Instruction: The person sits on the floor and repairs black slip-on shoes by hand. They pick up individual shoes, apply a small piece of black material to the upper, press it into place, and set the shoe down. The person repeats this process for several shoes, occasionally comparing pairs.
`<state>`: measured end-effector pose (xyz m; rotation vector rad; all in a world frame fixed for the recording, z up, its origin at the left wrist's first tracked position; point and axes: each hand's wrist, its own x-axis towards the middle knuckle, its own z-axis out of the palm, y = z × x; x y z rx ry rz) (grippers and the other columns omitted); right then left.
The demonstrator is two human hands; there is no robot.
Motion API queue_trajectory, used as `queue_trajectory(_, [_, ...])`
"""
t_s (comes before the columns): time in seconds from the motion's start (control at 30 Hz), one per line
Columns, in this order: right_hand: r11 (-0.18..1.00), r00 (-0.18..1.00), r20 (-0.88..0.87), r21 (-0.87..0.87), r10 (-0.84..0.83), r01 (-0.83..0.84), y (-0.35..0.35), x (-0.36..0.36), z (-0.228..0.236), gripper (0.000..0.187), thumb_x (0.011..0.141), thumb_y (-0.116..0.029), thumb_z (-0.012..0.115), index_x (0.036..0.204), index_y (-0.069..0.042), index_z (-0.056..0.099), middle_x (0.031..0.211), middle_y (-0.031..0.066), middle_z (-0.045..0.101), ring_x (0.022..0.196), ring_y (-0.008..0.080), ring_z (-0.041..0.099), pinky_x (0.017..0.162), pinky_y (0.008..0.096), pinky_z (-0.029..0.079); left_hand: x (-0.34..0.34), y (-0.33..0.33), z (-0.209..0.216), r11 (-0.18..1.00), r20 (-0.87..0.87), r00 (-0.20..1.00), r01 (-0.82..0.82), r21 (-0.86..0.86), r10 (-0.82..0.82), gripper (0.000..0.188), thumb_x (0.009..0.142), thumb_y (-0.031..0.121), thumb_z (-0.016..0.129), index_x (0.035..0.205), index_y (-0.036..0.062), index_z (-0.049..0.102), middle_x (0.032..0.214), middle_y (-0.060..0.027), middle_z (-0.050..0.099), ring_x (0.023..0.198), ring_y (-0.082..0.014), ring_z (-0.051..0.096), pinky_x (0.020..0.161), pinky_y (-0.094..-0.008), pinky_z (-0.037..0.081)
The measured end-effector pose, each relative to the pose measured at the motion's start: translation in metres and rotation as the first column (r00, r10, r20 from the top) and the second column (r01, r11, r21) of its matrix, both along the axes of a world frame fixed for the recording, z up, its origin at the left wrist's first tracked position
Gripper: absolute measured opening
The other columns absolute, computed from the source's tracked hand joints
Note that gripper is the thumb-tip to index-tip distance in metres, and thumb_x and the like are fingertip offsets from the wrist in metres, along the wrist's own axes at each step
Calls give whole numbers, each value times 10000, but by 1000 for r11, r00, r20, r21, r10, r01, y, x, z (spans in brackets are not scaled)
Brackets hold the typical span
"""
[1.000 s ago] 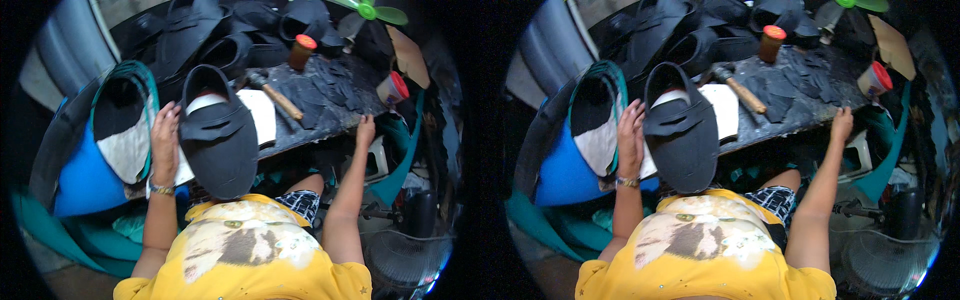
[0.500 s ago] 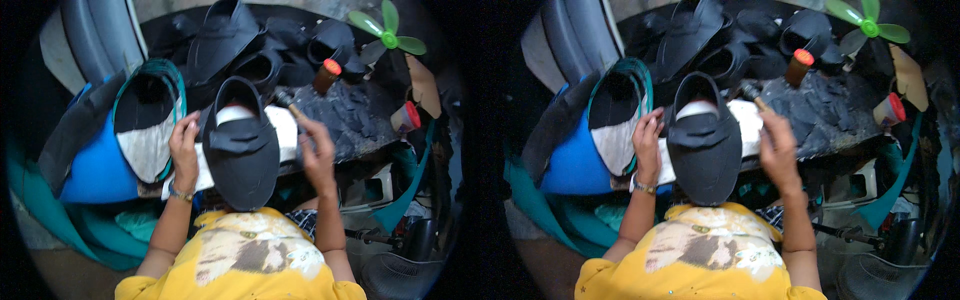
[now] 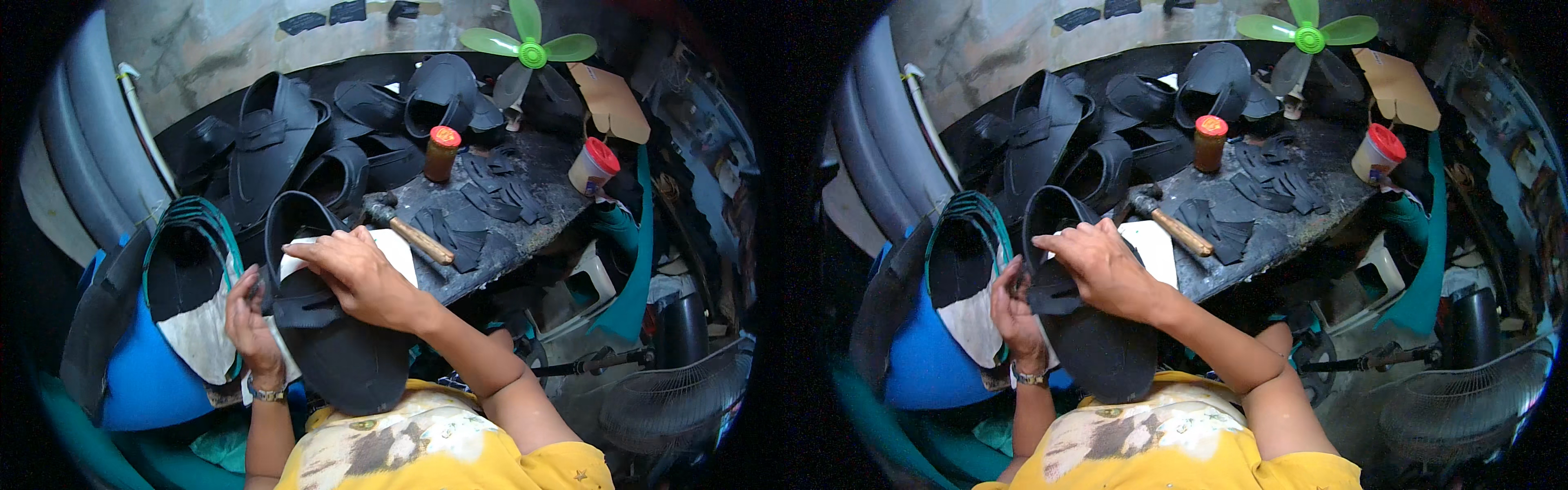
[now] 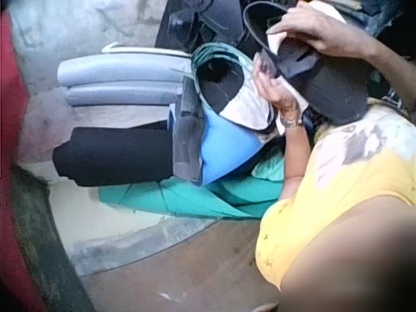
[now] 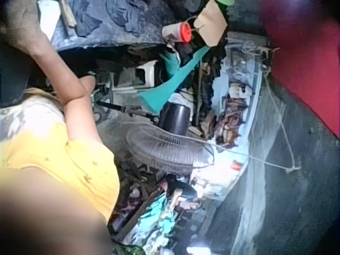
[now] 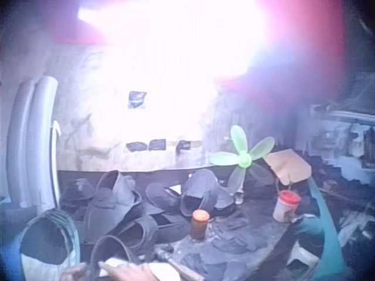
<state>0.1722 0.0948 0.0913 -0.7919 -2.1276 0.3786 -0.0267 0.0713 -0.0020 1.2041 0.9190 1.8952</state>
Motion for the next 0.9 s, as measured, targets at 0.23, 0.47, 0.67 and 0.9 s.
queue_trajectory(0.23, [873, 905, -168, 245, -391, 423, -12, 120, 51, 332, 904, 6, 532, 1204, -95, 634, 1003, 93, 661, 924, 206, 609, 845, 302, 464, 0, 0, 1, 1000, -72, 997, 9, -12, -10, 498, 942, 350, 374, 1175, -45, 567, 1253, -213, 567, 1203, -276, 515, 1014, -391, 386])
queue_trajectory(0.47, [695, 676, -167, -239, -718, 678, 57, 352, 42, 238, 853, -11, 489, 996, -24, 680, 887, -10, 646, 831, 82, 569, 782, 226, 449, 3, 0, 2, 997, -84, 996, 15, -77, -22, 457, 951, 311, 342, 1118, -41, 581, 1217, -209, 582, 1168, -272, 534, 986, -385, 409])
queue_trajectory(0.67, [513, 517, 60, -73, -854, 855, 130, 487, 0, 261, 839, -34, 507, 1050, -42, 661, 946, 124, 662, 919, 247, 626, 840, 322, 466, 9, 3, 6, 990, -141, 990, -23, -136, 3, 438, 959, 289, 335, 1080, -47, 588, 1196, -210, 590, 1139, -278, 551, 966, -379, 424])
queue_trajectory(0.9, [463, 457, 108, 45, -883, 885, 223, 436, -27, 319, 862, -48, 533, 1168, -46, 625, 1118, 151, 648, 1032, 278, 616, 915, 344, 465, 15, 6, 13, 981, -244, 968, -101, -164, 59, 425, 964, 277, 344, 1053, -57, 593, 1172, -214, 594, 1098, -264, 564, 949, -360, 440])
